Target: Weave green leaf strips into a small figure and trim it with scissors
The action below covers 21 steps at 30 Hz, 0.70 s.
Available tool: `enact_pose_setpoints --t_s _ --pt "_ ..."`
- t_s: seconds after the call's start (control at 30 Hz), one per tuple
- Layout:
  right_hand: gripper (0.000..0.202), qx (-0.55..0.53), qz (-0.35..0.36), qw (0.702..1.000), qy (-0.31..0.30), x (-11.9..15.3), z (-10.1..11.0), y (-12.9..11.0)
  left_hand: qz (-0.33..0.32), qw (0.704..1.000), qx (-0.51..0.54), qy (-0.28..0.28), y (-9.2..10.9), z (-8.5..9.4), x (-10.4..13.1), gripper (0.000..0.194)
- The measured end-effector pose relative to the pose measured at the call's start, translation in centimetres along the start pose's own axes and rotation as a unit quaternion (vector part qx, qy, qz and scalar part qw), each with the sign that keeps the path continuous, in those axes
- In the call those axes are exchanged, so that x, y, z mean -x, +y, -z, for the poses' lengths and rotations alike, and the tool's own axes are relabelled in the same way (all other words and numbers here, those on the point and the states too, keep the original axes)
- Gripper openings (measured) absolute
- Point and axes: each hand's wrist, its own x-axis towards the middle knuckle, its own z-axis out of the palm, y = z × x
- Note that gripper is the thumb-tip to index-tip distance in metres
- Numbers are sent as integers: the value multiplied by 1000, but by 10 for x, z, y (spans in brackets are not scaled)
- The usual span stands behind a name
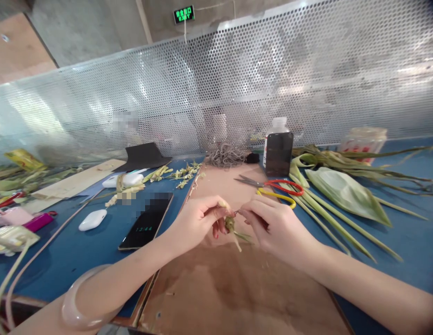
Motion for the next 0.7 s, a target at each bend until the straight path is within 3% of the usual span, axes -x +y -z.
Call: enact_pose_setpoints --t_s 0.3,0.7 --pt "22 27 -50 996 -71 0 -1 1 16 1000 6 12 -4 0 -2 24" --pt "24 -51 -77 994 -65 -4 4 -11 26 990 136 12 1 -5 -2 21"
